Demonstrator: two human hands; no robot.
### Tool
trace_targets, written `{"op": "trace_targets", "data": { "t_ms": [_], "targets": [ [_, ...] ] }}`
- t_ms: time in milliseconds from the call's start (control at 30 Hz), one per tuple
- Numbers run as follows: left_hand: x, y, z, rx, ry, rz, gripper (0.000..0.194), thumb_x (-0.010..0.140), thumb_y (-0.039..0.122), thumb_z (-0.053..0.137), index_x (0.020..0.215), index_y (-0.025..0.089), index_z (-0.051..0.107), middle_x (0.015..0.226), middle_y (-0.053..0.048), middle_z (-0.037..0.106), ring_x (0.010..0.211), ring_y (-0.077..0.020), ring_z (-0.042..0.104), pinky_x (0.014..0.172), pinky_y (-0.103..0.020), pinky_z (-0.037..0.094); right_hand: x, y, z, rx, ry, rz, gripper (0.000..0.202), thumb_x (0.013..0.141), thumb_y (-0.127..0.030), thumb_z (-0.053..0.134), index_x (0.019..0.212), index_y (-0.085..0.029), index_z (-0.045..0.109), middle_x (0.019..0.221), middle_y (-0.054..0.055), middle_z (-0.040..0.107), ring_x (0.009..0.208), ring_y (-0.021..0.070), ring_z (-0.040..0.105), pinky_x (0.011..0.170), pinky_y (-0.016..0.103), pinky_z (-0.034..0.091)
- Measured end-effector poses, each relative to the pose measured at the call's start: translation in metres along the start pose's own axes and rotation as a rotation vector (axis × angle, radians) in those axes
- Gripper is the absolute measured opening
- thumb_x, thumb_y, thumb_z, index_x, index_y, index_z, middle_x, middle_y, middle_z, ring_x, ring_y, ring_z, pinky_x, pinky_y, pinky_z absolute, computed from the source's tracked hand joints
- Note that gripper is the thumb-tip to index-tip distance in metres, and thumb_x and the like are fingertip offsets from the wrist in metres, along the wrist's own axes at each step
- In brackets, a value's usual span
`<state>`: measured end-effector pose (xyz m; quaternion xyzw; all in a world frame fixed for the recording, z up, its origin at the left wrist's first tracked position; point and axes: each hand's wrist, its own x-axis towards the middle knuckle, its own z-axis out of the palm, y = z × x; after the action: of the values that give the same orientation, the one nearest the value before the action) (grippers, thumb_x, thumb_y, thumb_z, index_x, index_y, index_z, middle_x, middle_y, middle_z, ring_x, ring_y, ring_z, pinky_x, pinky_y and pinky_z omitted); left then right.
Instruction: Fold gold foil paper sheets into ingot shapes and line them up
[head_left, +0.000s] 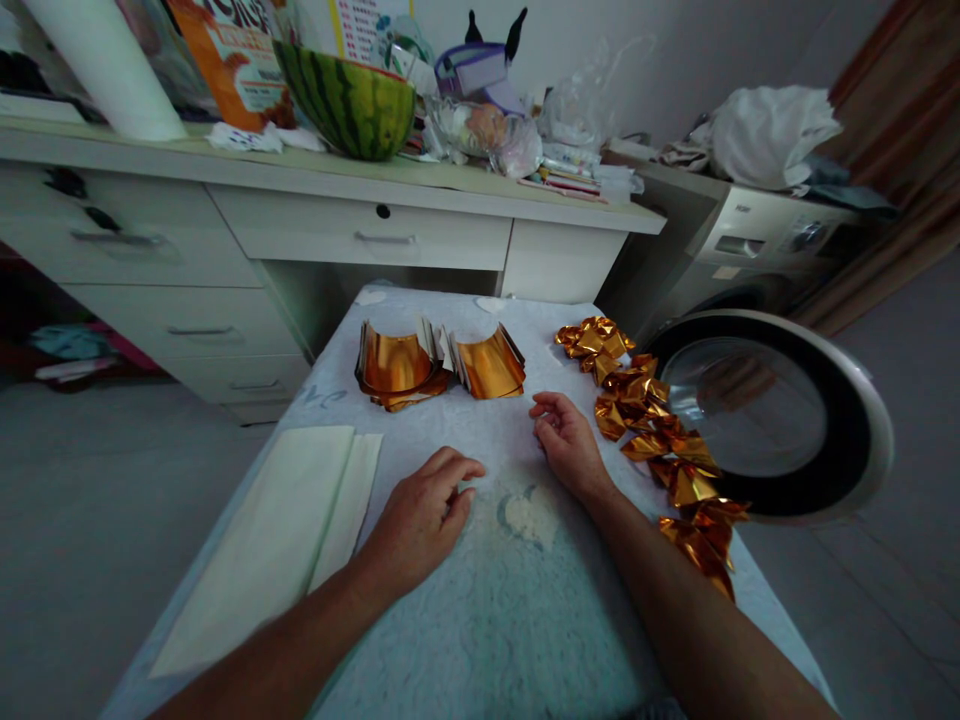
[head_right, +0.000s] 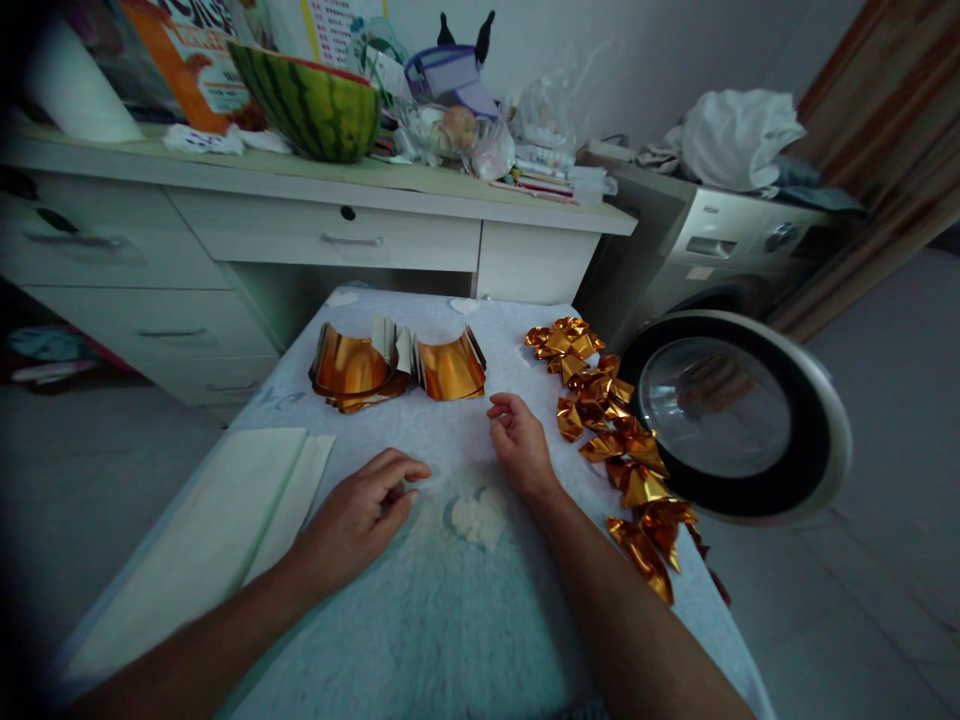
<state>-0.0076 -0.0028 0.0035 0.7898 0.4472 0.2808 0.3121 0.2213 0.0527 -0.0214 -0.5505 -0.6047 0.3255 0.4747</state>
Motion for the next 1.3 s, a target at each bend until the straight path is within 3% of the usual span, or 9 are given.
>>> {"op": "trace_targets", "data": {
  "t_ms": [233,433,633,800,1000,1200,1300],
  "targets": [
    [-0.002,-0.001,0.001,0.001,0.0,0.007,0.023,0.088,0.012,0.047,0.105,0.021,0.06,0.101,-0.002,0.06,0.082,-0.0145,0.062,0.076,-0.029,0.049,0.001,-0.007,0.001,-0.227,0.07,-0.178,0.029,0.08,-0.014,0.047,0.105,-0.018,0.061,0.092,0.006,0.067,0.08,0.0179,0.061,0.072,0.03,0.048],
    [-0.001,-0.001,0.001,0.006,0.0,0.002,0.023,0.088,0.012,0.047,0.103,0.021,0.06,0.101,-0.002,0.061,0.082,-0.0148,0.063,0.077,-0.029,0.049,0.001,-0.008,0.005,-0.312,0.023,-0.233,0.032,0.076,-0.012,0.047,0.104,-0.019,0.06,0.095,0.007,0.063,0.083,0.0198,0.059,0.076,0.034,0.049],
    [-0.001,0.001,0.0,-0.003,0.003,0.007,0.023,0.086,0.011,0.047,0.101,0.022,0.061,0.098,-0.002,0.061,0.081,-0.015,0.063,0.076,-0.029,0.05,0.002,-0.009,0.006,-0.367,0.005,-0.137,0.036,0.072,-0.013,0.05,0.106,-0.018,0.06,0.103,0.008,0.059,0.083,0.0189,0.057,0.078,0.034,0.049],
    [-0.002,0.0,0.001,-0.009,0.001,0.014,0.024,0.086,0.011,0.046,0.101,0.022,0.061,0.098,-0.002,0.062,0.081,-0.015,0.063,0.075,-0.028,0.05,0.024,-0.014,0.001,-0.355,0.007,0.006,0.011,0.075,-0.023,0.053,0.083,-0.02,0.059,0.073,0.0,0.06,0.059,0.014,0.053,0.061,0.028,0.046],
    [-0.002,-0.001,0.001,0.003,-0.004,0.009,0.022,0.087,0.012,0.046,0.1,0.022,0.061,0.097,-0.002,0.062,0.081,-0.0154,0.063,0.075,-0.029,0.049,0.061,-0.016,0.01,-0.393,0.158,0.045,0.019,0.071,-0.035,0.064,0.078,-0.02,0.055,0.071,-0.001,0.058,0.065,0.016,0.053,0.063,0.028,0.041],
    [-0.003,-0.001,0.001,-0.006,0.0,0.011,0.023,0.087,0.01,0.046,0.1,0.022,0.061,0.096,-0.002,0.061,0.081,-0.0149,0.062,0.075,-0.028,0.048,0.072,-0.012,0.017,-0.362,0.178,0.06,0.012,0.07,-0.028,0.062,0.064,-0.021,0.055,0.063,-0.001,0.057,0.063,0.0147,0.052,0.063,0.027,0.04],
    [-0.003,-0.001,0.001,-0.011,-0.007,0.009,0.023,0.087,0.01,0.046,0.099,0.022,0.061,0.096,-0.002,0.061,0.082,-0.0149,0.062,0.075,-0.027,0.048,0.069,-0.011,0.014,-0.305,0.17,0.088,0.01,0.073,-0.028,0.058,0.066,-0.02,0.058,0.06,-0.002,0.057,0.059,0.0143,0.052,0.058,0.026,0.041]
  ]
}}
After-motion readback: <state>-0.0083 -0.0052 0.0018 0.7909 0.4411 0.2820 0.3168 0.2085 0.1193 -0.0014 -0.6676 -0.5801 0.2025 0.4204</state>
